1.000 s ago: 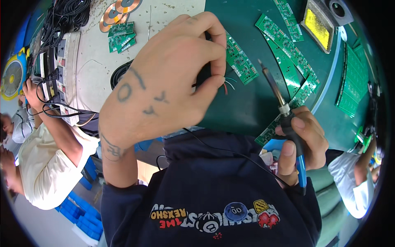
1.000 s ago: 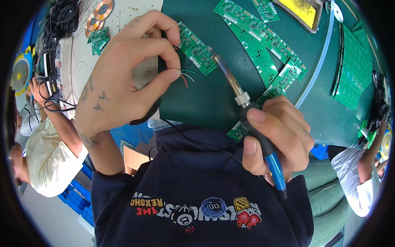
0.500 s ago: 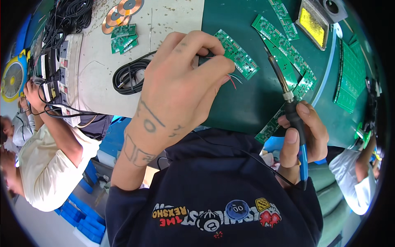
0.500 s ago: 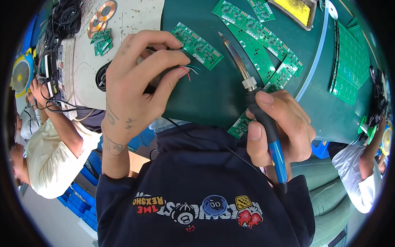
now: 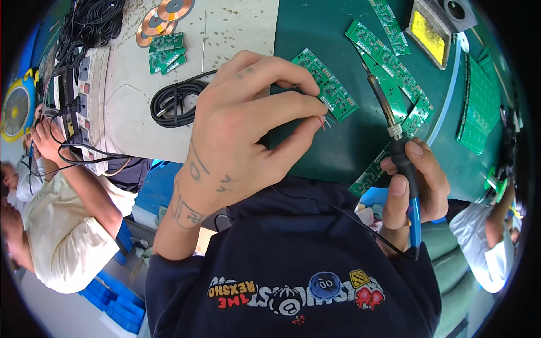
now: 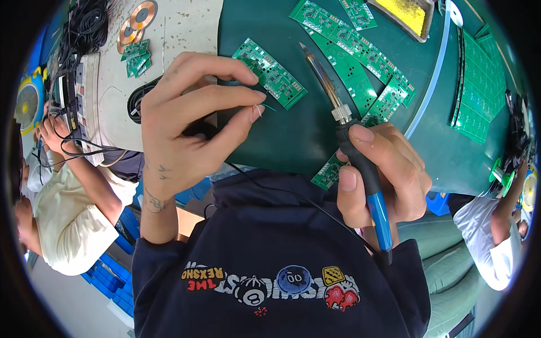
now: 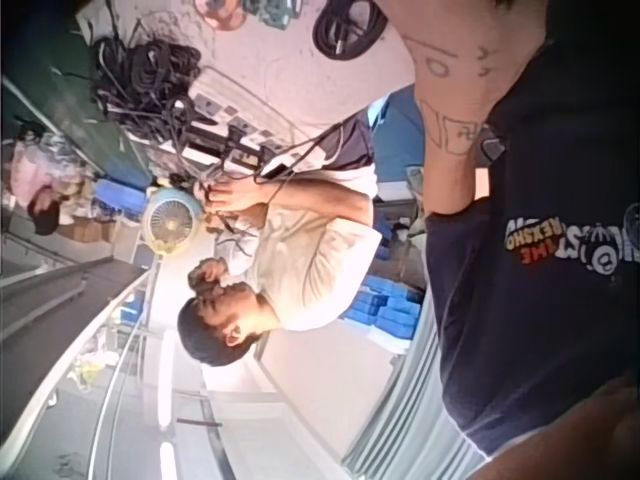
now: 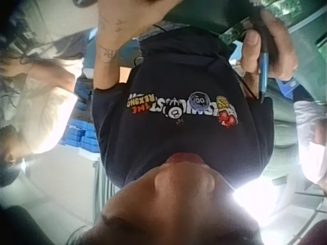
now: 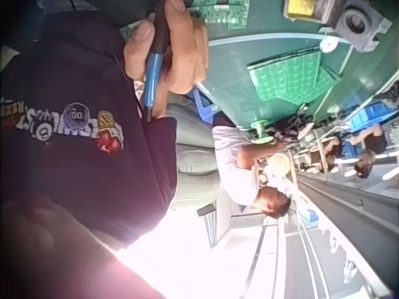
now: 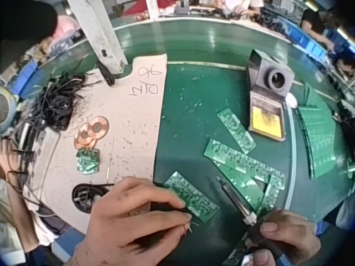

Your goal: The person solders cable wires onto circuit boards using a soldering iron, handling the boards, wires, and coils on the assembly table.

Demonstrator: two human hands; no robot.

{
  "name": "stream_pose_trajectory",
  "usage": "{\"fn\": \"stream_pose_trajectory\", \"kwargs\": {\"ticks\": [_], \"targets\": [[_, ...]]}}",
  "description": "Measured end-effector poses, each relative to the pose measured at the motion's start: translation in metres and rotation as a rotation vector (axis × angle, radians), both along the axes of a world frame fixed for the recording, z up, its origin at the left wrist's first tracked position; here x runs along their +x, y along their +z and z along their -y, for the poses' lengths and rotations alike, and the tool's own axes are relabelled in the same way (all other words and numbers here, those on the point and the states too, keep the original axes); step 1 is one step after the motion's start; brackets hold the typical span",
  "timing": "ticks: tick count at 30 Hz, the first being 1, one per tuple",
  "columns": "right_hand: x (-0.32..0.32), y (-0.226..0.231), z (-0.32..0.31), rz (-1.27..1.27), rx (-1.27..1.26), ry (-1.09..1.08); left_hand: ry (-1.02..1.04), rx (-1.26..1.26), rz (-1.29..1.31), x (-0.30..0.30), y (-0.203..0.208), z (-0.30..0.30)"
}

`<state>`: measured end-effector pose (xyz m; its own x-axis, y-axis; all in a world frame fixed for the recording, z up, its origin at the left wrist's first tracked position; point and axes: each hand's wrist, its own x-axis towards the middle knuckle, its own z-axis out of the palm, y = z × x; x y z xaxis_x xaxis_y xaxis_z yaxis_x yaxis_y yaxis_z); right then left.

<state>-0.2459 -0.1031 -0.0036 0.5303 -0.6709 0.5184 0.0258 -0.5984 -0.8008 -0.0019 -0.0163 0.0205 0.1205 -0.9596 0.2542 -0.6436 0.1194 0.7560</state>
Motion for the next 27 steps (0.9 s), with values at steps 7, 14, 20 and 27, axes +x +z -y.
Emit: {"fn": "stream_pose_trajectory", "kwargs": {"ticks": [7, 14, 20, 27], "targets": [[0.002, 0.001, 0.000, -0.004, 0.004, -0.004, 0.036, -0.048, 0.109, -0.002, -0.005, -0.001], [-0.002, 0.000, 0.002, -0.032, -0.048, 0.001, 0.027, -0.163, 0.175, -0.011, -0.007, 0.004], [-0.006, 0.000, 0.000, 0.002, 0.025, -0.007, 0.013, -0.140, 0.108, -0.014, -0.008, 0.007], [-0.008, -0.001, -0.002, 0.014, 0.056, -0.051, -0.085, -0.065, -0.101, -0.007, -0.007, 0.010]]}}
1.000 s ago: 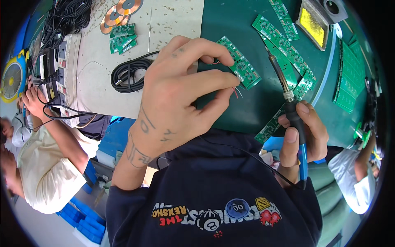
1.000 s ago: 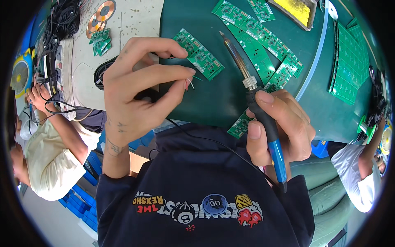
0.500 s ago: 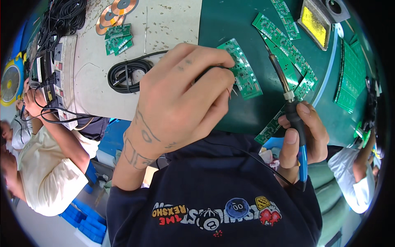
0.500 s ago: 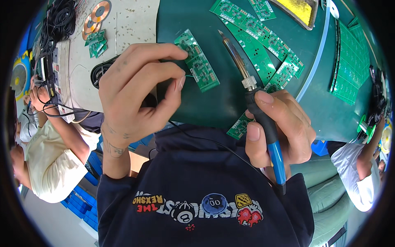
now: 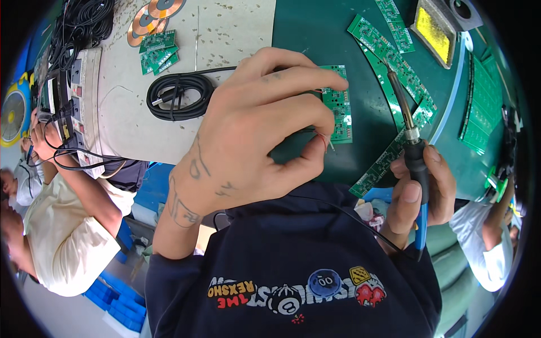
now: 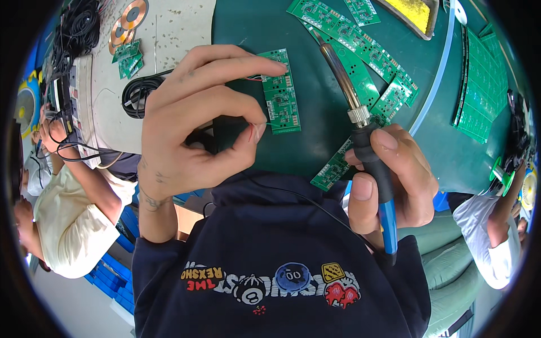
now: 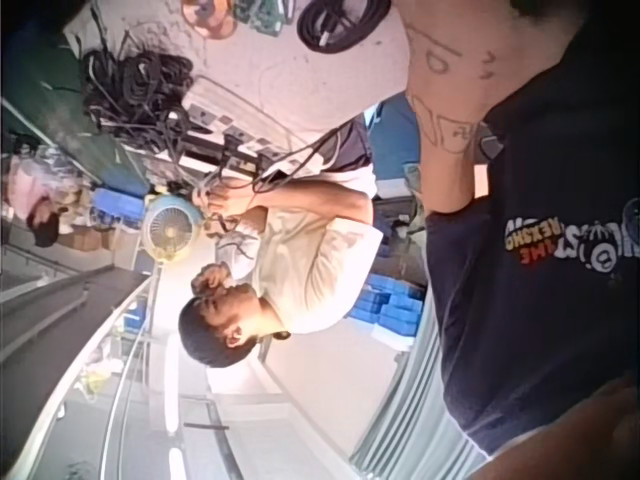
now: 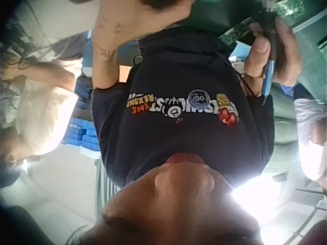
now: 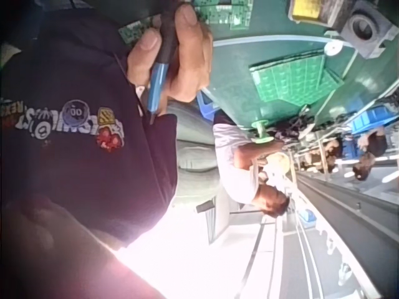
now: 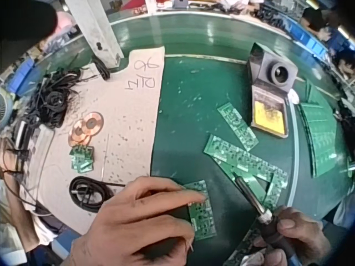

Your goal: The person solders cable wires onto circuit boards using a soldering iron, handling the boards, wires, and coils on the assembly table.

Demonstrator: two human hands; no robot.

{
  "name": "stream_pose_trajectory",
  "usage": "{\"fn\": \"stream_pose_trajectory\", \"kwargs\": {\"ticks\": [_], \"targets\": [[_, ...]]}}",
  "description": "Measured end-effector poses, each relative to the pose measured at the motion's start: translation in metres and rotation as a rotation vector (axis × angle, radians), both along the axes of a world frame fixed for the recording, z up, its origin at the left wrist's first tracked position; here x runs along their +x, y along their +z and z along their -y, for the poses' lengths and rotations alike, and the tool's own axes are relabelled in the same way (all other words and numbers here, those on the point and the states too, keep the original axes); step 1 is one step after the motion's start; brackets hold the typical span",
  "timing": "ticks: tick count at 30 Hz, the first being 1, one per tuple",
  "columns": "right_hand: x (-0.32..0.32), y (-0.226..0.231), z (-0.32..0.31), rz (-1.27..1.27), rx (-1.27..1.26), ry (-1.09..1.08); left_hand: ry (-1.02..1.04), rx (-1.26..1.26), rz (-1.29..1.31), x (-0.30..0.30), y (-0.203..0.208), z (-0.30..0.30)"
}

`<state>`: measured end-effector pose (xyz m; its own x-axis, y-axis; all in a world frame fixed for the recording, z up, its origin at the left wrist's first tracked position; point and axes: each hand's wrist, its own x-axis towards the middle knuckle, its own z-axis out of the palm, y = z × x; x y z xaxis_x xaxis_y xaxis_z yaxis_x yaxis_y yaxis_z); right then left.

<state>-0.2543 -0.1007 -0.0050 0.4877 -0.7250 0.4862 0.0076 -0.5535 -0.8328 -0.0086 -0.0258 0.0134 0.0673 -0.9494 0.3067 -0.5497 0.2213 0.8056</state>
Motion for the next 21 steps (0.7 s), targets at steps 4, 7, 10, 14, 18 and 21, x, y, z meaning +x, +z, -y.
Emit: {"fn": "stream_pose_trajectory", "kwargs": {"ticks": [4, 7, 10, 14, 18, 21], "targets": [[-0.001, -0.001, 0.001, 0.021, -0.001, -0.005, -0.012, 0.027, -0.009, 0.000, 0.000, 0.001], [-0.001, -0.001, 0.002, 0.043, -0.004, -0.002, -0.007, 0.034, 0.032, 0.001, 0.000, 0.002], [-0.001, 0.001, 0.000, 0.008, -0.098, -0.002, -0.024, 0.010, 0.062, 0.005, -0.004, 0.005], [-0.001, 0.004, -0.007, -0.012, -0.118, 0.076, -0.019, 0.005, 0.081, 0.006, -0.006, 0.003], [-0.001, 0.006, -0.010, -0.038, -0.119, 0.159, -0.014, 0.007, 0.076, 0.004, -0.005, 0.003], [-0.001, 0.007, -0.010, -0.064, -0.138, 0.194, -0.011, 0.023, 0.062, 0.003, -0.004, 0.003]]}}
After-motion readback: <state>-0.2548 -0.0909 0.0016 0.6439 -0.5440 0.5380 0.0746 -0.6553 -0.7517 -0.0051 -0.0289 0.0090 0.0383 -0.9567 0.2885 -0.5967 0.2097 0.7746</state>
